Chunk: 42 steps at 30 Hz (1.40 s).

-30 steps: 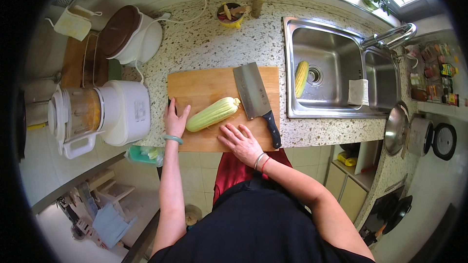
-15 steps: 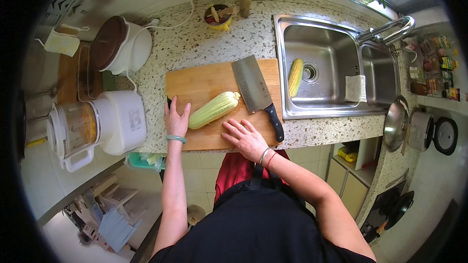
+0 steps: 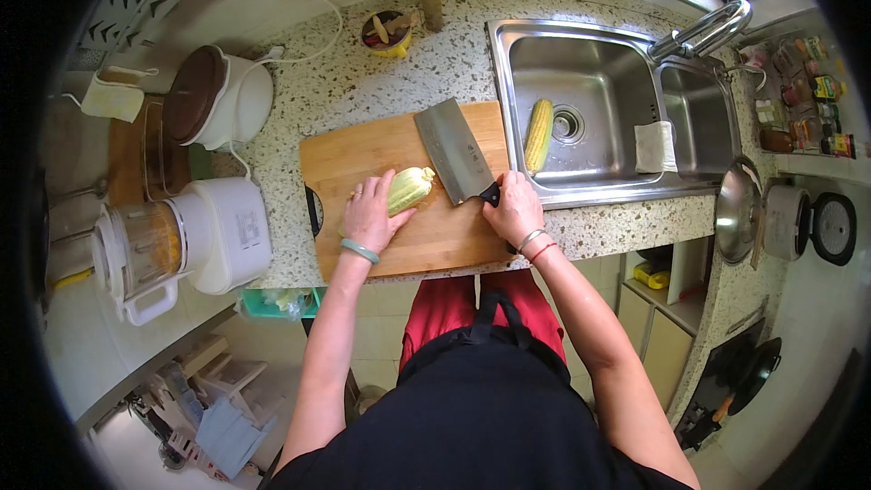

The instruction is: The person prepares corn for cooking by first adding salt to a wok on the stove. They then unwrap two ears of corn, remove the husks and silk, and cut the ends off using a cleaver. Finally, the person washes the corn under running water and places the two prepared ears into the wok.

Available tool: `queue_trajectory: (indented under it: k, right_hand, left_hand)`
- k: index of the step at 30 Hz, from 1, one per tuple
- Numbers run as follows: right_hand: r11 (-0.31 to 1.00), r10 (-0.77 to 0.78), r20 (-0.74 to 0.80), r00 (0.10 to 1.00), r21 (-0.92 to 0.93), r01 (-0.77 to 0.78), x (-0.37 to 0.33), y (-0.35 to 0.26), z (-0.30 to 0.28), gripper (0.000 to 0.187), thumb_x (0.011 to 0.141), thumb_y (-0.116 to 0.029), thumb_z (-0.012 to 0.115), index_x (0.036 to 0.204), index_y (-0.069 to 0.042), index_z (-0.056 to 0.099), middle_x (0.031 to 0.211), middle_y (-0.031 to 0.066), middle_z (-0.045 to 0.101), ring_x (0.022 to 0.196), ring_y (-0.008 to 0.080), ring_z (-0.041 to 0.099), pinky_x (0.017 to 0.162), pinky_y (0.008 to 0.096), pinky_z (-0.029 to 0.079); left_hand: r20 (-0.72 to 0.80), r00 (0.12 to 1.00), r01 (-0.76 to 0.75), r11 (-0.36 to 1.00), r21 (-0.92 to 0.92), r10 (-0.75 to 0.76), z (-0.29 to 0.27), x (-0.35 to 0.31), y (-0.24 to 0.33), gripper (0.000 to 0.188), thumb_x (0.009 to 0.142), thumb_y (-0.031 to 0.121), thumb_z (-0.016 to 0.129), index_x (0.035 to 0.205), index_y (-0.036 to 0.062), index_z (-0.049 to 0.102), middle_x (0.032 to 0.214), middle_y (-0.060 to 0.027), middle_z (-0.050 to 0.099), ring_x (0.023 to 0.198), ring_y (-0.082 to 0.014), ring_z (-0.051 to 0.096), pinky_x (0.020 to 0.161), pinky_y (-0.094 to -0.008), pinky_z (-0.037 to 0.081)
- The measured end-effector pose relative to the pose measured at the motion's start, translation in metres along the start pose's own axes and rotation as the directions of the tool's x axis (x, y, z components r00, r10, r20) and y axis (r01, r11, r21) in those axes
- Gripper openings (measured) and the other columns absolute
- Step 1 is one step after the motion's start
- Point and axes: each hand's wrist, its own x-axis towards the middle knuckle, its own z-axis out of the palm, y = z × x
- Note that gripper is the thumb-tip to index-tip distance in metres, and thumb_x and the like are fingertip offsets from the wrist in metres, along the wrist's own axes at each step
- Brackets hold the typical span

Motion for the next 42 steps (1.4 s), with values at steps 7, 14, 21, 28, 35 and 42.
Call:
queue_trajectory:
  k: [7, 14, 21, 28, 35, 42]
  right_hand:
    - [0.926, 0.072, 0.078, 0.994, 0.364, -0.095, 0.004, -0.015, -0.036, 0.024, 0.069, -0.008, 0.066, 0.088, 0.002, 0.054, 0.086, 0.0166, 0.054, 0.079, 0.0342, 0.056, 0.072, 0.0399, 0.047]
    - [0.845, -0.075, -0.096, 0.993, 0.522, 0.114, -0.018, -0.059, -0.058, 0.016, 0.085, -0.015, 0.065, 0.09, -0.004, 0.055, 0.076, 0.019, 0.06, 0.067, 0.0339, 0.06, 0.06, 0.0416, 0.047]
    - [0.964, -0.088, -0.035, 0.996, 0.247, 0.094, -0.01, -0.068, -0.027, 0.022, 0.091, -0.023, 0.058, 0.083, -0.003, 0.056, 0.068, 0.025, 0.059, 0.07, 0.0445, 0.059, 0.061, 0.0522, 0.046]
    - [0.977, -0.026, 0.057, 0.998, 0.213, 0.014, -0.004, -0.066, -0.022, 0.026, 0.091, -0.026, 0.058, 0.082, -0.001, 0.058, 0.071, 0.0268, 0.06, 0.073, 0.0455, 0.059, 0.063, 0.0525, 0.047]
    - [0.987, 0.025, 0.169, 0.985, 0.151, -0.051, 0.003, -0.075, -0.028, 0.032, 0.093, -0.029, 0.054, 0.082, 0.0, 0.06, 0.074, 0.0276, 0.062, 0.075, 0.0463, 0.06, 0.067, 0.0527, 0.049]
    - [0.996, -0.007, 0.293, 0.956, 0.083, -0.018, 0.018, -0.078, -0.028, 0.037, 0.097, -0.028, 0.048, 0.085, 0.006, 0.059, 0.062, 0.0251, 0.06, 0.048, 0.0338, 0.062, 0.043, 0.0404, 0.052]
  left_hand:
    - [-0.07, 0.998, 0.005, 1.0, -0.002, -0.005, 0.011, -0.007, 0.023, 0.075, 0.068, 0.038, 0.079, 0.132, 0.0154, 0.047, 0.112, -0.0044, 0.055, 0.103, -0.028, 0.053, 0.08, -0.0451, 0.048]
    - [-0.045, 0.998, -0.033, 0.996, 0.083, 0.037, 0.02, -0.007, 0.028, 0.074, 0.074, 0.043, 0.072, 0.133, 0.01, 0.042, 0.116, -0.0083, 0.055, 0.111, -0.0296, 0.054, 0.083, -0.0502, 0.047]
    - [-0.018, 1.0, -0.016, 0.949, 0.316, 0.023, 0.028, -0.003, 0.036, 0.07, 0.074, 0.044, 0.071, 0.127, 0.0083, 0.045, 0.107, -0.0093, 0.055, 0.104, -0.0281, 0.057, 0.078, -0.0472, 0.049]
    - [-0.059, 0.998, 0.004, 0.946, 0.325, 0.017, 0.021, -0.005, 0.044, 0.068, 0.07, 0.039, 0.075, 0.124, 0.0078, 0.048, 0.106, -0.0073, 0.057, 0.099, -0.0238, 0.058, 0.079, -0.0446, 0.047]
    - [-0.059, 0.998, -0.008, 0.956, 0.293, 0.026, 0.022, -0.003, 0.039, 0.067, 0.071, 0.039, 0.075, 0.124, 0.0078, 0.048, 0.103, -0.0066, 0.055, 0.098, -0.0237, 0.056, 0.076, -0.0439, 0.047]
    - [-0.025, 0.998, -0.052, 0.951, 0.304, 0.063, 0.024, -0.005, 0.038, 0.069, 0.072, 0.041, 0.073, 0.126, 0.0064, 0.048, 0.102, -0.0074, 0.055, 0.095, -0.0243, 0.056, 0.074, -0.0435, 0.048]
